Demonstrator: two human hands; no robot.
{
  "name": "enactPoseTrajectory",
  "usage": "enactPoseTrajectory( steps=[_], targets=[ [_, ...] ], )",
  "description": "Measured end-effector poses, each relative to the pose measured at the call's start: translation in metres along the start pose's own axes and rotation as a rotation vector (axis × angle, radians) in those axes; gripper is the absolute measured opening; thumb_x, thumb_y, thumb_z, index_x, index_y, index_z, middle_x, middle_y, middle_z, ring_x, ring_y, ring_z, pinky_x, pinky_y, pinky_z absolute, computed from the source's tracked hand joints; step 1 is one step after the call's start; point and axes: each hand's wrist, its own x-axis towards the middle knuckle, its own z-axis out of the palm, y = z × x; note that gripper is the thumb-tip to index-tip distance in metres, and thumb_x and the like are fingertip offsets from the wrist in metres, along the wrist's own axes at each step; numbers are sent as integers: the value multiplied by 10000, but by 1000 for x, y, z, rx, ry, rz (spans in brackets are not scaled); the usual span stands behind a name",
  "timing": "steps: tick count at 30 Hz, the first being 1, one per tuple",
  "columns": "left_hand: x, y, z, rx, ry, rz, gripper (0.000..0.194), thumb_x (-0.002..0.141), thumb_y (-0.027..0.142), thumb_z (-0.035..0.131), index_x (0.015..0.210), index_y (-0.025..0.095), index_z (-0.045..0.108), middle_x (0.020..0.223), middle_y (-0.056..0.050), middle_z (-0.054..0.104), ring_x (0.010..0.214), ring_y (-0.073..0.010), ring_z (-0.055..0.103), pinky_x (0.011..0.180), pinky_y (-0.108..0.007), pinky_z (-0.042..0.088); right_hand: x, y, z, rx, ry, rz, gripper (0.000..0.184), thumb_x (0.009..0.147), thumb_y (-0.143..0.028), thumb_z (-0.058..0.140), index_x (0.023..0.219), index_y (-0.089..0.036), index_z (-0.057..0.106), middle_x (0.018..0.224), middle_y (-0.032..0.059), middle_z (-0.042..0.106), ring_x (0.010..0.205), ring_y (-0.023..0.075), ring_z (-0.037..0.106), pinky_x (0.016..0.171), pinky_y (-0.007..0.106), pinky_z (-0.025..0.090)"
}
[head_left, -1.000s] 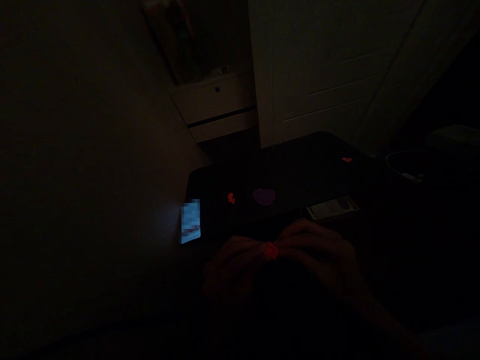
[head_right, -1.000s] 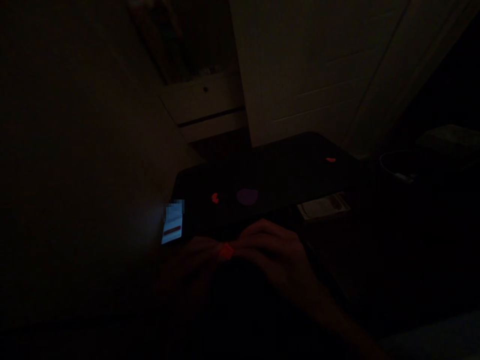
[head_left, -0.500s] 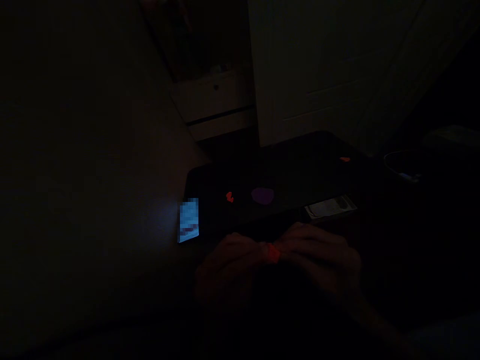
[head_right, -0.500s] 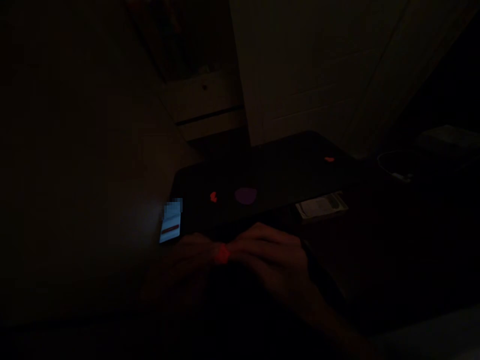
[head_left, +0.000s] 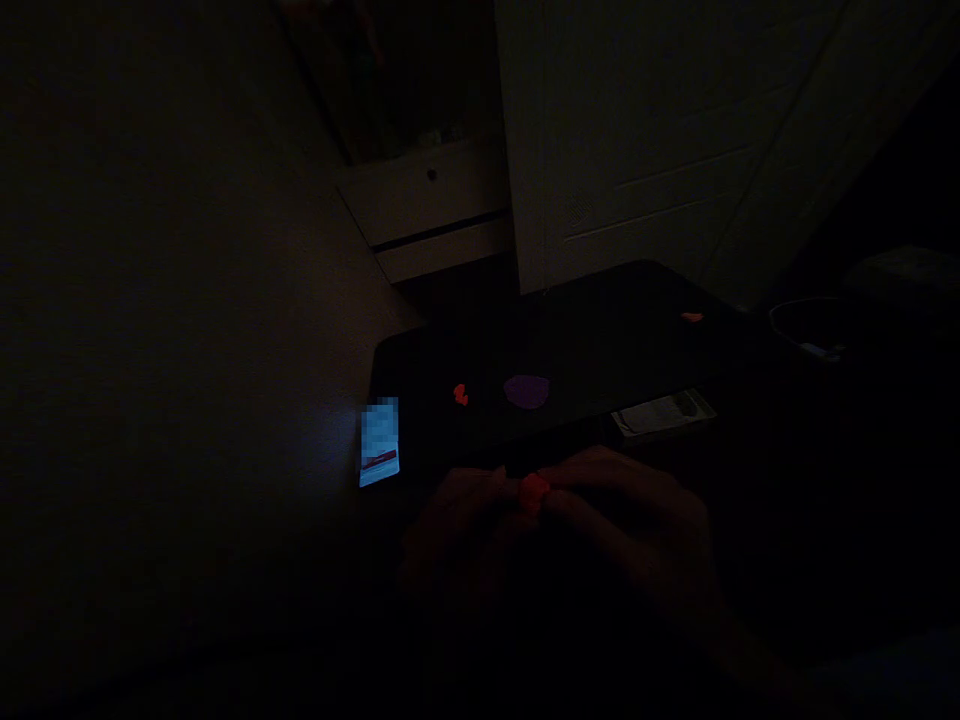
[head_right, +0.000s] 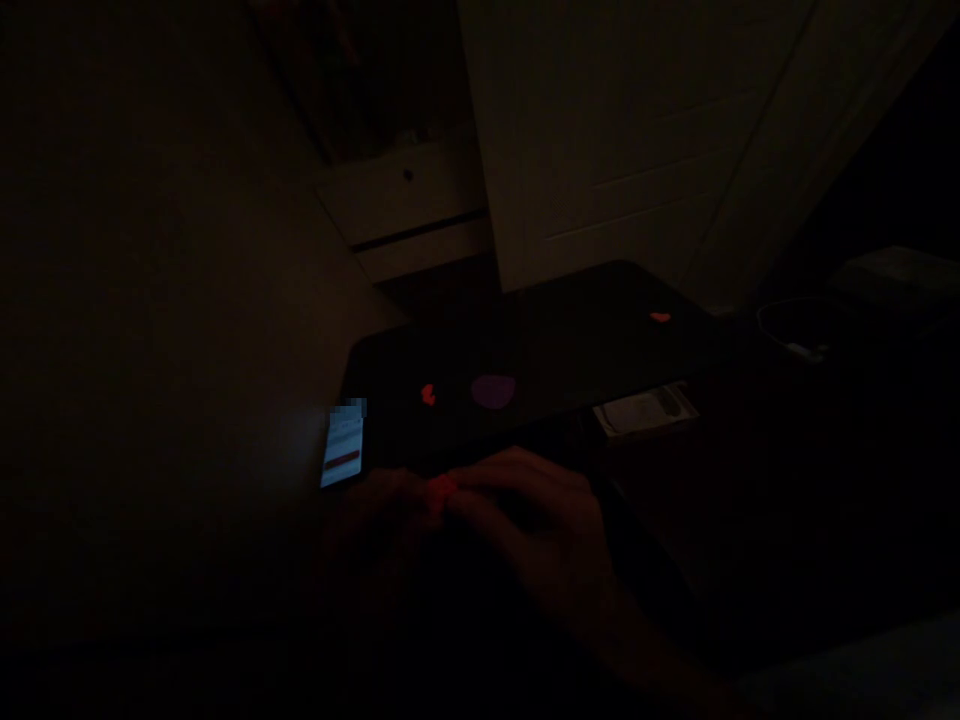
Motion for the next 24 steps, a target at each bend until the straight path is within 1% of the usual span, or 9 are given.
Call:
enactPoseTrajectory(
  steps=[2, 5, 8, 11, 13, 14, 16, 19, 24],
  targets=[
    [1, -6, 0, -73, 11, 29, 157, 868, 251, 745, 1022, 246, 775, 848, -17, 750, 741, -161, 708, 647, -287, 588, -1, 2, 0, -8, -23, -51, 143, 875, -216, 757, 1002, -279, 782, 950, 18, 782, 838, 189, 745, 745, 311, 635],
    [2, -10, -1, -137, -24, -9, 165, 860, 218, 748, 1017, 256, 783, 861, -17, 746, 782, -160, 710, 668, -276, 588, -2, 6, -3, -37, -51, -132, 234, 887, -179, 737, 1089, -293, 767, 1003, 19, 777, 880, 187, 744, 769, 311, 639],
    [3, -7, -2, -175, -64, -93, 171, 836, 203, 769, 995, 262, 789, 858, -12, 751, 780, -155, 714, 673, -268, 593, -1, 9, -8, -48, -103, -186, 249, 910, -170, 706, 1119, -295, 761, 1013, 23, 769, 879, 182, 741, 745, 296, 641],
    [3, -3, -3, -130, -40, -246, 203, 807, 183, 792, 993, 264, 790, 840, -3, 762, 762, -147, 719, 663, -246, 592, 2, 9, -15, -83, -198, -227, 246, 937, -180, 670, 1143, -282, 757, 1036, 34, 763, 886, 177, 738, 724, 273, 636],
    [3, -1, -3, -105, -49, -336, 183, 798, 185, 799, 967, 252, 796, 842, -10, 769, 762, -151, 725, 667, -243, 597, 4, 8, -19, -132, -232, -241, 247, 955, -181, 641, 1153, -277, 754, 1034, 37, 761, 885, 170, 734, 729, 263, 631],
    [4, -1, -4, -109, -74, -353, 149, 797, 194, 801, 937, 245, 801, 841, -16, 770, 765, -156, 728, 673, -248, 601, 6, 7, -20, -153, -235, -256, 250, 960, -177, 632, 1155, -277, 751, 1022, 34, 760, 878, 165, 732, 733, 259, 629],
    [5, -1, -6, -125, -140, -353, 78, 803, 209, 796, 875, 237, 806, 841, -25, 771, 772, -165, 731, 688, -261, 608, 9, 7, -22, -184, -248, -295, 261, 962, -167, 626, 1168, -278, 743, 1004, 29, 758, 872, 160, 728, 751, 261, 627],
    [8, -3, -11, -103, -216, -349, 86, 825, 202, 774, 892, 244, 809, 860, -26, 769, 768, -159, 727, 692, -264, 610, 13, 10, -25, -214, -309, -378, 298, 963, -156, 615, 1209, -288, 721, 1037, 33, 761, 888, 171, 726, 760, 276, 628],
    [8, -4, -15, -50, -257, -355, 104, 845, 206, 758, 918, 256, 812, 891, -30, 760, 789, -158, 721, 711, -271, 610, 18, 13, -29, -301, -368, -427, 340, 982, -151, 568, 1270, -293, 680, 1109, 47, 756, 963, 193, 718, 801, 318, 629]
  ],
)
